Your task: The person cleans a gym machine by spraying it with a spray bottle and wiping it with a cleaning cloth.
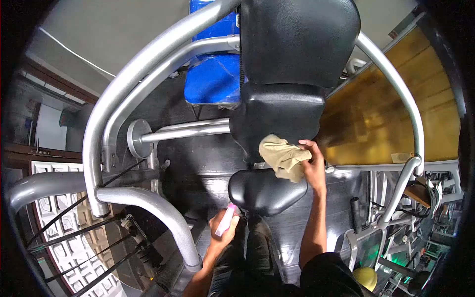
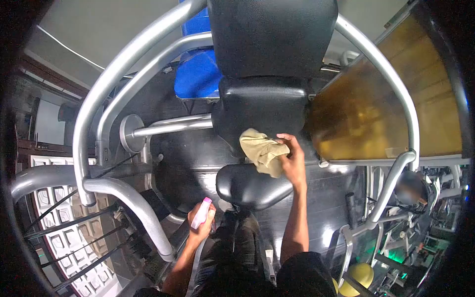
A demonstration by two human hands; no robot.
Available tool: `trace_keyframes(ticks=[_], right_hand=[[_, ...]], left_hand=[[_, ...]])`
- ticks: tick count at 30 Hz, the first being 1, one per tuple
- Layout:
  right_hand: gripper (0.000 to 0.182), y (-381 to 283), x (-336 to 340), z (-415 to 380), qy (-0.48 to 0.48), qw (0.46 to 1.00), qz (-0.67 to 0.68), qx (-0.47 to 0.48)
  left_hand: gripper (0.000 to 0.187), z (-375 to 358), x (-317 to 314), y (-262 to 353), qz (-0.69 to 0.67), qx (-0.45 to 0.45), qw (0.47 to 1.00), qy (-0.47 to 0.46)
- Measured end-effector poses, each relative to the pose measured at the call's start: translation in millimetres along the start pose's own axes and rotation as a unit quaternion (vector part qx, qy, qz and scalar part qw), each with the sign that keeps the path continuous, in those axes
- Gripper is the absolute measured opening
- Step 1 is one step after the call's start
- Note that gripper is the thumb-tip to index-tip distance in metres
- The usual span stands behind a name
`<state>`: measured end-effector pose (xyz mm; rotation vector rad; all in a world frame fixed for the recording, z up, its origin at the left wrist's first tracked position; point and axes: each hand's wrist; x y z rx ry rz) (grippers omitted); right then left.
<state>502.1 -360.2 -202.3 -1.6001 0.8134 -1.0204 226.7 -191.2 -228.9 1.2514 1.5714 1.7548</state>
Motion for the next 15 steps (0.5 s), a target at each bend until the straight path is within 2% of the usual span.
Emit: trace_keyframes(ticks=[1, 3, 4, 5, 7, 8, 9, 10, 11, 13, 15], right_hand=[[0.034, -8, 5, 5, 0.018, 0.999, 0.002, 0.036], [0.030, 5, 21, 27, 0.049, 0.997, 0.023, 0.047], [0.030, -1, 19, 37, 0.104, 0.989, 0.057, 0.094], [0.038, -8, 17, 41, 0.137, 0.985, 0.097, 0.050], [0.045, 12, 5, 65, 0.225, 0.964, 0.083, 0.118], [0.049, 20, 5, 72, 0.264, 0.944, -0.083, 0.181], [0.054, 25, 3, 77, 0.294, 0.893, -0.245, 0.238], [0.069, 30, 2, 77, 0.289, 0.873, -0.333, 0.210], [0.069, 36, -1, 79, 0.289, 0.873, -0.331, 0.210], [0.081, 38, -14, 79, 0.298, 0.886, -0.281, 0.218], [0.100, 42, -25, 81, 0.265, 0.896, -0.270, 0.233]], left_hand=[[0.015, -1, -1, -2, -0.003, 0.001, 1.000, -0.002], [0.015, -1, -5, -7, -0.017, 0.009, 1.000, 0.004], [0.015, -1, -7, -8, -0.015, 0.005, 1.000, 0.007], [0.015, -2, -9, -8, -0.016, 0.006, 1.000, 0.005], [0.014, -2, -12, -7, -0.050, 0.026, 0.998, 0.001], [0.014, -1, -13, -4, -0.049, 0.025, 0.998, -0.001], [0.014, -1, -13, 0, -0.023, 0.023, 0.999, -0.009], [0.013, 0, -13, 2, 0.004, 0.021, 1.000, -0.016], [0.013, 0, -13, 1, 0.006, 0.020, 1.000, -0.015], [0.013, -2, -16, -1, -0.005, 0.022, 1.000, -0.003], [0.013, -2, -18, -2, -0.008, 0.036, 0.999, -0.008]])
Point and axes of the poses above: each hand's wrist, its own z-axis towards the middle knuckle, its own x-axis out of the back of the hand, y = z × x, and after that the axes turned 4 degrees about -x, right-handed
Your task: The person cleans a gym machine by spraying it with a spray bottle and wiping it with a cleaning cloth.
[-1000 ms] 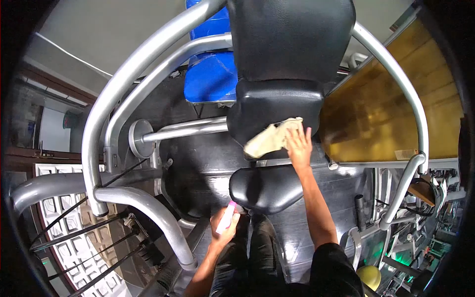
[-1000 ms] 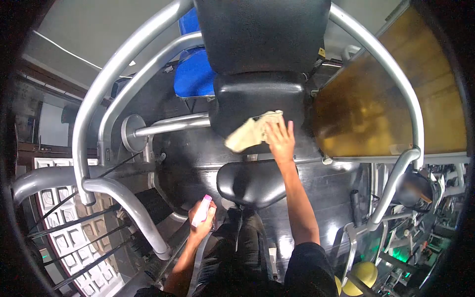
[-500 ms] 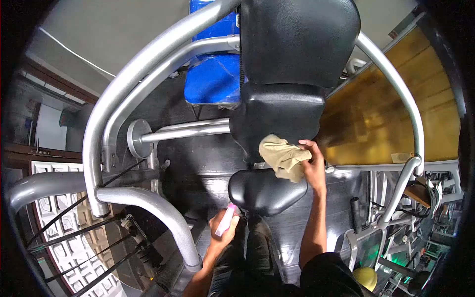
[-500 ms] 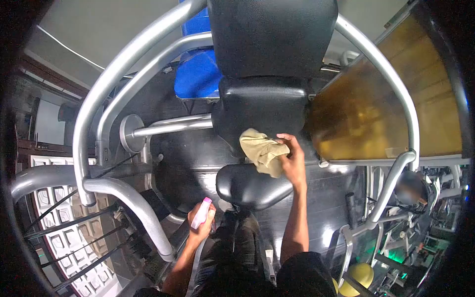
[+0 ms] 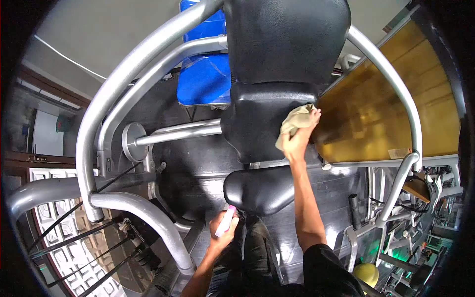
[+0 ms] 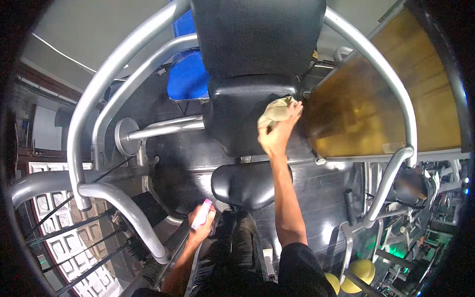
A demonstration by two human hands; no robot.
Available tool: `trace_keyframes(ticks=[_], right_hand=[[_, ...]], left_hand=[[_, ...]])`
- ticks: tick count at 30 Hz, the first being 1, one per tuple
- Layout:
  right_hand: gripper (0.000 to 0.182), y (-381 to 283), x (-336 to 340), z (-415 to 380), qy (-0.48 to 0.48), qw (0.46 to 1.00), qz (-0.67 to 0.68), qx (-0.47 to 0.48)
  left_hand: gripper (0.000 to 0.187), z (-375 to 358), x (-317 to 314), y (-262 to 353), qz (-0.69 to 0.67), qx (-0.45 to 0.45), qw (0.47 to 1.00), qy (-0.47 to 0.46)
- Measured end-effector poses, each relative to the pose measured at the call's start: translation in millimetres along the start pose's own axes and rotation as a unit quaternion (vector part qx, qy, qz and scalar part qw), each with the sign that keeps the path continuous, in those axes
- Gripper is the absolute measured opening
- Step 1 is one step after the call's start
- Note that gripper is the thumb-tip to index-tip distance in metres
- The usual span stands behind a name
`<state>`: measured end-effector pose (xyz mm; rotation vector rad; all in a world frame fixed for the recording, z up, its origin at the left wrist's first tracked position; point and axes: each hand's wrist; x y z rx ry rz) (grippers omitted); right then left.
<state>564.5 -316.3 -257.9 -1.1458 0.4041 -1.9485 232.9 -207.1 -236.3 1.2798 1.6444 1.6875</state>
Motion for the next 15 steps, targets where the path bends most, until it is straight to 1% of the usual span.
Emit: trace_keyframes(ticks=[2, 3, 4, 5, 6, 7, 8, 10, 11, 12, 14, 15], right_hand=[[0.106, -6, -11, -9, 0.005, 0.999, -0.001, 0.040], [0.101, -19, -12, -11, 0.033, 0.999, -0.019, 0.037], [0.101, -17, -14, -12, 0.033, 0.999, -0.019, 0.035], [0.096, -14, -18, -14, 0.051, 0.997, -0.056, 0.026], [0.092, -15, -20, -13, 0.070, 0.993, -0.092, 0.017], [0.081, -23, -23, -11, 0.115, 0.990, -0.081, 0.015], [0.081, -23, -32, -16, 0.115, 0.990, -0.080, 0.016], [0.075, -19, -56, -32, 0.136, 0.989, -0.054, -0.012], [0.071, -24, -71, -41, 0.133, 0.990, -0.051, -0.001], [0.070, -38, -82, -50, 0.141, 0.989, 0.015, -0.029], [0.068, -54, -83, -61, 0.042, 0.998, -0.037, -0.025], [0.064, -52, -80, -60, 0.029, 0.999, -0.040, 0.019]], left_hand=[[0.014, 2, -2, 0, -0.003, 0.013, 1.000, -0.005], [0.014, 2, -3, 1, 0.003, 0.010, 1.000, -0.005], [0.014, 2, -4, 2, 0.008, 0.009, 1.000, -0.006], [0.014, 3, -4, 3, 0.010, 0.009, 1.000, -0.007], [0.015, 3, -6, 4, 0.006, -0.024, 1.000, 0.000], [0.015, 5, -7, 5, 0.002, -0.058, 0.998, 0.008], [0.015, 5, -8, 3, 0.002, -0.058, 0.998, 0.010], [0.016, 5, -10, 0, -0.012, -0.071, 0.997, 0.017], [0.016, 5, -11, 0, -0.012, -0.072, 0.997, 0.018], [0.015, 5, -11, 1, 0.005, -0.077, 0.997, 0.024], [0.014, 5, -10, 5, 0.022, -0.081, 0.996, 0.027], [0.014, 5, -9, 6, 0.018, -0.060, 0.998, 0.022]])
Point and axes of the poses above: each hand's wrist, its own z-axis towards the middle knuckle, its own x-axis out of the back of the hand, y = z × x, and after that the axes turned 4 degrees about -x, right-handed
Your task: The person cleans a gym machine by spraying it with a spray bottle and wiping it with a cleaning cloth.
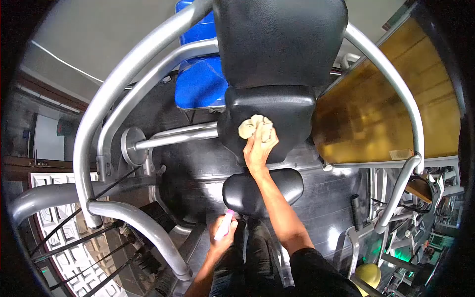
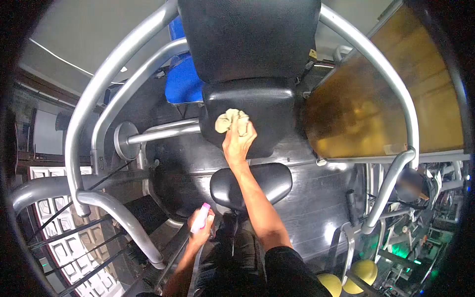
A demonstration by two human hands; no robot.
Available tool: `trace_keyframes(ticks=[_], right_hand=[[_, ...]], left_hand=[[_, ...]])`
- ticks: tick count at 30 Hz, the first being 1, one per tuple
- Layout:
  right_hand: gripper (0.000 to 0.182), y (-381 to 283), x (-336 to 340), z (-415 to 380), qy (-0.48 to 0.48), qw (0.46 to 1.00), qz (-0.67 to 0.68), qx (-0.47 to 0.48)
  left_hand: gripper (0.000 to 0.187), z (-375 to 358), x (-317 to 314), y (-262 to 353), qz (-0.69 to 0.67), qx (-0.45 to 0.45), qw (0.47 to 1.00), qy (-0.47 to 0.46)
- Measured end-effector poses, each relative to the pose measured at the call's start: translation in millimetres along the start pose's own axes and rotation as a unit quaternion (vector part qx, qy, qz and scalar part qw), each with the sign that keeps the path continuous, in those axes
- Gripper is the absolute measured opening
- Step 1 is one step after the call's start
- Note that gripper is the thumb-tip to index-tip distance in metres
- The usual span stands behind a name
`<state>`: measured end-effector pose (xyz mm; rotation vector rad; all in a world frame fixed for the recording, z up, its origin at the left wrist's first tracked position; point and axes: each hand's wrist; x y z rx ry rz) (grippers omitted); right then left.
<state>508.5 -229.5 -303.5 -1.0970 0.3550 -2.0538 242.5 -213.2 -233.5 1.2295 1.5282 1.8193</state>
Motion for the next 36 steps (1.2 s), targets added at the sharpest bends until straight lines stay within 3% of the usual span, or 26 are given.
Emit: trace_keyframes(ticks=[1, 2, 5, 8, 9, 11, 13, 15, 19, 23, 25, 26, 27, 29, 31, 36], right_hand=[[0.061, 4, 5, 1, -0.011, 0.999, -0.001, 0.045], [0.055, 12, 14, 4, -0.050, 0.995, -0.012, 0.086], [0.051, 45, 42, 21, -0.103, 0.990, -0.004, 0.101], [0.055, 77, 48, 21, -0.042, 0.977, 0.171, -0.124], [0.057, 73, 62, 29, -0.006, 0.995, 0.070, -0.067], [0.061, 76, 71, 33, 0.036, 0.996, 0.035, -0.075], [0.070, 67, 71, 31, 0.041, 0.989, 0.091, -0.112], [0.074, 50, 72, 27, 0.012, 0.987, 0.057, -0.149], [0.090, 29, 78, 25, -0.045, 0.993, 0.027, -0.104], [0.085, 32, 66, 33, 0.018, 0.990, 0.034, -0.134], [0.074, 32, 63, 41, 0.046, 0.981, 0.084, -0.168], [0.062, 27, 57, 40, 0.089, 0.978, 0.097, -0.161], [0.062, 28, 51, 40, 0.102, 0.987, 0.085, -0.088], [0.061, 23, 42, 28, 0.019, 0.998, 0.053, -0.035], [0.058, 7, 32, 34, 0.003, 0.998, 0.044, 0.055], [0.052, -9, 20, 42, 0.037, 0.990, 0.042, 0.127]], left_hand=[[0.013, 0, 0, 1, -0.004, 0.021, 1.000, -0.005], [0.013, 1, -2, -1, -0.001, -0.012, 1.000, 0.009], [0.013, -4, -7, -12, -0.011, -0.004, 1.000, 0.012], [0.012, -4, -9, -5, -0.063, 0.036, 0.997, 0.000], [0.012, -5, -11, -4, -0.063, 0.035, 0.997, -0.002], [0.010, -8, -14, -3, -0.100, 0.061, 0.993, 0.001], [0.010, -9, -14, -3, -0.084, 0.052, 0.995, -0.005], [0.010, -11, -14, -3, -0.071, 0.044, 0.996, -0.012], [0.011, -13, -12, 0, -0.094, 0.077, 0.992, -0.021], [0.013, -13, -12, 1, -0.098, 0.066, 0.993, -0.013], [0.013, -13, -12, 1, -0.090, 0.062, 0.994, -0.010], [0.013, -14, -11, 0, -0.082, 0.060, 0.995, -0.009], [0.013, -15, -10, -3, -0.080, 0.062, 0.995, -0.009], [0.013, -19, -9, -10, -0.077, 0.084, 0.993, -0.022], [0.013, -19, -7, -5, -0.046, 0.086, 0.995, -0.032], [0.013, -17, -11, -6, -0.016, 0.046, 0.998, -0.030]])
Point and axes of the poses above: each hand's wrist, its own z-axis towards the middle knuckle, its own x-axis out of the back of the hand, y = z × x, and after that the axes turned 4 degrees about -x, right-handed
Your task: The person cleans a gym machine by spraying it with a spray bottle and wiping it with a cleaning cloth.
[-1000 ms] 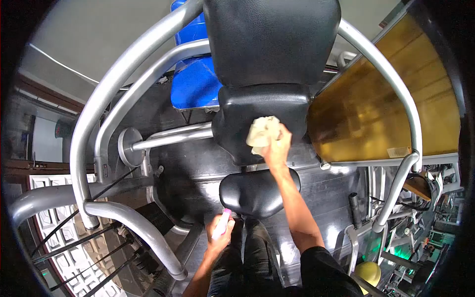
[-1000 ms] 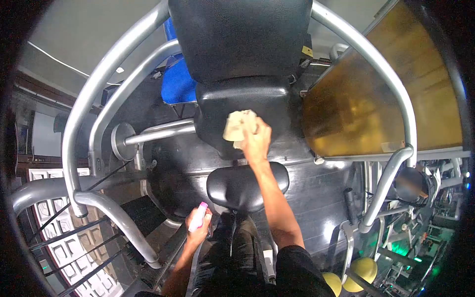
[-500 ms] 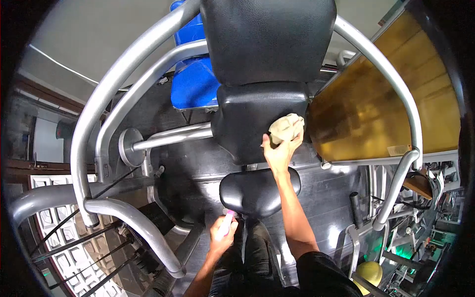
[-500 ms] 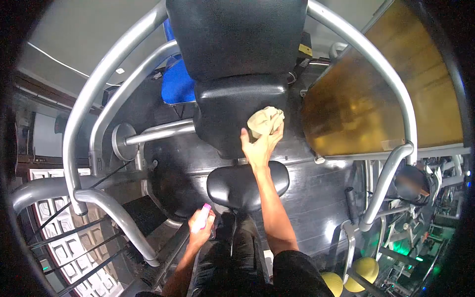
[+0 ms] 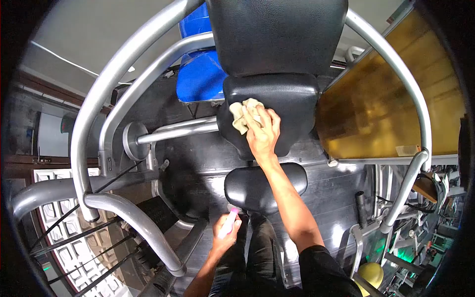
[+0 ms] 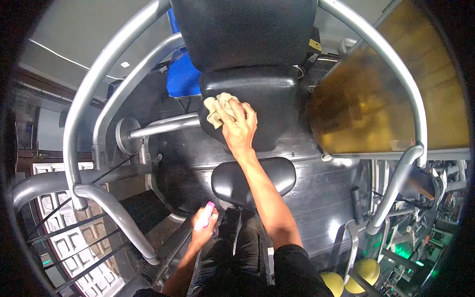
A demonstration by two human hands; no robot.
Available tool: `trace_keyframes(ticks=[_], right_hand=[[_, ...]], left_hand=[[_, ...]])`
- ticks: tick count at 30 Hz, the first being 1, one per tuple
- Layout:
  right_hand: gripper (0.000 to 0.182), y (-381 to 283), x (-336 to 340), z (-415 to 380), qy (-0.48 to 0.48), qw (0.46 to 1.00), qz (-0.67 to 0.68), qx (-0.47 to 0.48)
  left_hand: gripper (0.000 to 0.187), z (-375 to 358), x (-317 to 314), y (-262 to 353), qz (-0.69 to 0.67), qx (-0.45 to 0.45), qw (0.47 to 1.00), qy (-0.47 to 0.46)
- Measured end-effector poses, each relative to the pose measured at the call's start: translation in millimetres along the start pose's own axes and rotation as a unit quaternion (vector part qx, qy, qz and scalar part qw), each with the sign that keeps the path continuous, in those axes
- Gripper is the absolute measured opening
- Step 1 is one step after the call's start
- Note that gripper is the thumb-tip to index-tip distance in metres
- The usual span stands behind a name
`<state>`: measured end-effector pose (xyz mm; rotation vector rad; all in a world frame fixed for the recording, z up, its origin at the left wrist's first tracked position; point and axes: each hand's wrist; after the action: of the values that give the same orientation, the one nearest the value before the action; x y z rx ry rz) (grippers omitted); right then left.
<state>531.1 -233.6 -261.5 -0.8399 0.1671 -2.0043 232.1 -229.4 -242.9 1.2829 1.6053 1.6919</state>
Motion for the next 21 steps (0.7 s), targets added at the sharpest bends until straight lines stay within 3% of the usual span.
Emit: trace_keyframes(ticks=[2, 4, 8, 9, 11, 15, 19, 21], right_hand=[[0.047, -8, -4, 1, -0.021, 0.999, -0.019, 0.036], [0.041, -19, -8, 12, -0.045, 0.994, -0.038, 0.087], [0.044, -51, -17, 27, -0.282, 0.943, -0.093, 0.152], [0.044, -54, -25, 25, -0.282, 0.943, -0.092, 0.151], [0.048, -57, -43, 19, -0.369, 0.859, -0.270, 0.232], [0.048, -51, -54, 3, -0.335, 0.856, -0.268, 0.288], [0.045, -29, -56, -20, -0.359, 0.861, -0.134, 0.335], [0.042, -12, -55, -33, -0.327, 0.869, -0.081, 0.363]], left_hand=[[0.012, 0, -4, 1, -0.062, 0.037, 0.997, 0.006], [0.012, 2, -7, 3, -0.046, 0.017, 0.999, 0.000], [0.011, 4, -9, 8, -0.018, -0.022, 1.000, -0.006], [0.011, 5, -9, 11, -0.003, -0.037, 0.999, -0.010], [0.013, 3, -8, 9, -0.012, -0.027, 1.000, -0.004], [0.014, -4, -5, 6, -0.061, 0.023, 0.998, 0.015], [0.015, -13, -1, -3, -0.089, 0.059, 0.994, 0.012], [0.015, -14, 1, -3, -0.055, 0.050, 0.997, 0.017]])
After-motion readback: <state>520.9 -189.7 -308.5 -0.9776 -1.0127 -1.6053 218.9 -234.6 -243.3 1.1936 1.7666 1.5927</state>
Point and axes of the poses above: each hand's wrist, its own z-axis towards the middle knuckle, its own x-axis out of the back of the hand, y = z × x, and after that the axes turned 4 degrees about -x, right-handed
